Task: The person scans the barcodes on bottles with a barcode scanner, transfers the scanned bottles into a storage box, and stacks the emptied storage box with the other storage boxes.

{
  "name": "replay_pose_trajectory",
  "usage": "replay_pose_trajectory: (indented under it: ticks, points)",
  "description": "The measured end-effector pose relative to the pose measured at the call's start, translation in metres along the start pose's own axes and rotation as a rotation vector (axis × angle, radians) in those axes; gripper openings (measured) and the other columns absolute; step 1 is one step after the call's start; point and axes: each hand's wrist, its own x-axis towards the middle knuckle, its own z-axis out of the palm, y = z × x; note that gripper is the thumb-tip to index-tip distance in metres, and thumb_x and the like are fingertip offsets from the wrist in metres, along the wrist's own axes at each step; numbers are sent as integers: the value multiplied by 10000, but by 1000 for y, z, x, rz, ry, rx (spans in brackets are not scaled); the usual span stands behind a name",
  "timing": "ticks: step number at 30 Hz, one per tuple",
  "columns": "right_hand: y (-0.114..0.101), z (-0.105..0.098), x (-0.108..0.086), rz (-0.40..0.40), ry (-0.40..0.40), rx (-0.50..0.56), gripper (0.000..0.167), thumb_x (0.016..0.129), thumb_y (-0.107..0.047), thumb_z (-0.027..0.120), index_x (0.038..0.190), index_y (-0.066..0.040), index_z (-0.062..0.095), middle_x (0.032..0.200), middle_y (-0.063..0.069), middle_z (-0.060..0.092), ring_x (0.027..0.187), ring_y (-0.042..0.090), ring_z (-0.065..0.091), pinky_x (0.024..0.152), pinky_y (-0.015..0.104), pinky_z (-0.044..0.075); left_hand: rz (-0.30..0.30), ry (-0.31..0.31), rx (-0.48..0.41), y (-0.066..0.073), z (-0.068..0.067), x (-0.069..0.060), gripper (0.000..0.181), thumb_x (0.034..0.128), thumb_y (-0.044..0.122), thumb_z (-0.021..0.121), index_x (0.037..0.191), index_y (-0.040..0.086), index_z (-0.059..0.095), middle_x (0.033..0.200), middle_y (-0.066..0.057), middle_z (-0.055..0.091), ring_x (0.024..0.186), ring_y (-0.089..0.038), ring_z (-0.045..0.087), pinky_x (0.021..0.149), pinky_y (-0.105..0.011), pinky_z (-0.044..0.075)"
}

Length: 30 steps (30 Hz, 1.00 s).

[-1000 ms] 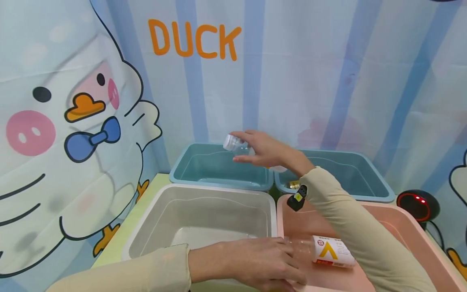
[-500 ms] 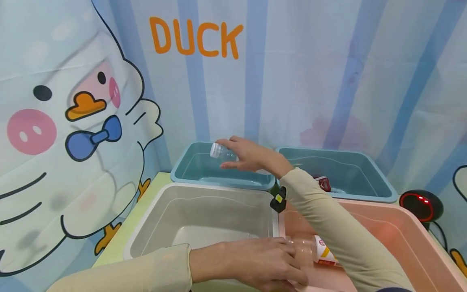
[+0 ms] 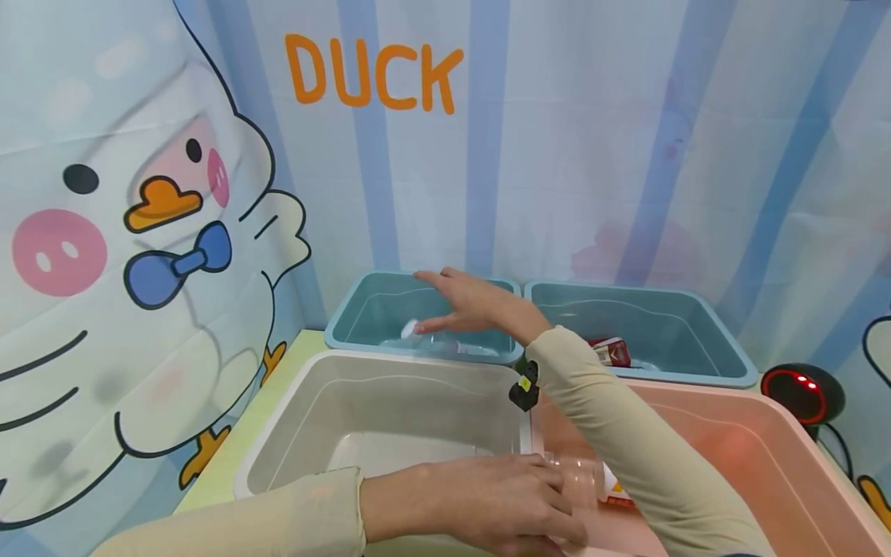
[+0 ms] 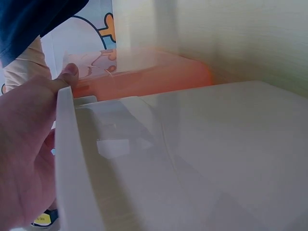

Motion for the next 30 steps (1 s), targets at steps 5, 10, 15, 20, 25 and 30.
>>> replay_pose_trajectory:
  ticks: [5, 10, 15, 20, 25, 30]
  points:
    - [2, -8, -12, 24, -7, 14, 978, 976, -637, 696, 1723, -249, 198, 1717, 155, 298, 1523, 351, 414, 1173, 588, 406, -14, -13, -7, 1, 0, 1, 340, 1095, 326, 632, 1415, 227, 687, 1141, 169, 698, 1011, 12, 524, 1079, -119, 323]
    - [2, -21, -31, 30, 1, -2, 990, 963, -640, 712, 1720, -239, 214, 1717, 159, 303, 1521, 364, 418, 1184, 594, 392, -38, -29, -38, 1, 0, 2, 357, 1095, 341, 628, 1433, 240, 677, 1268, 155, 699, 1121, 6, 542, 1157, -152, 297]
    - [4, -29, -52, 4, 0, -46, 985, 966, -617, 725, 1713, -203, 236, 1685, 171, 355, 1500, 367, 443, 1181, 585, 400, -36, -20, -43, 2, 0, 1, 354, 1096, 351, 622, 1428, 241, 677, 1316, 148, 691, 1169, 4, 546, 1195, -188, 292]
    - [5, -33, -72, -21, 1, -76, 971, 967, -610, 728, 1705, -186, 261, 1607, 177, 438, 1425, 351, 507, 1141, 574, 441, -35, -19, -41, 2, -1, -1, 334, 1097, 353, 621, 1406, 243, 683, 1237, 161, 697, 1107, 11, 539, 1153, -156, 311]
    - [10, -33, -98, -1, 3, -62, 980, 948, -616, 747, 1704, -207, 276, 1640, 176, 405, 1441, 362, 496, 1130, 601, 449, -36, -25, -64, 1, -2, 0, 344, 1095, 352, 620, 1415, 245, 687, 1252, 168, 705, 1098, 21, 548, 1123, -125, 314]
    - [17, -29, -123, -20, 28, -65, 949, 942, -616, 753, 1681, -192, 336, 1643, 174, 421, 1414, 370, 535, 1093, 614, 481, -37, -34, -66, 0, -2, 1, 341, 1100, 350, 610, 1417, 253, 689, 1230, 179, 709, 1087, 36, 545, 1068, -88, 319]
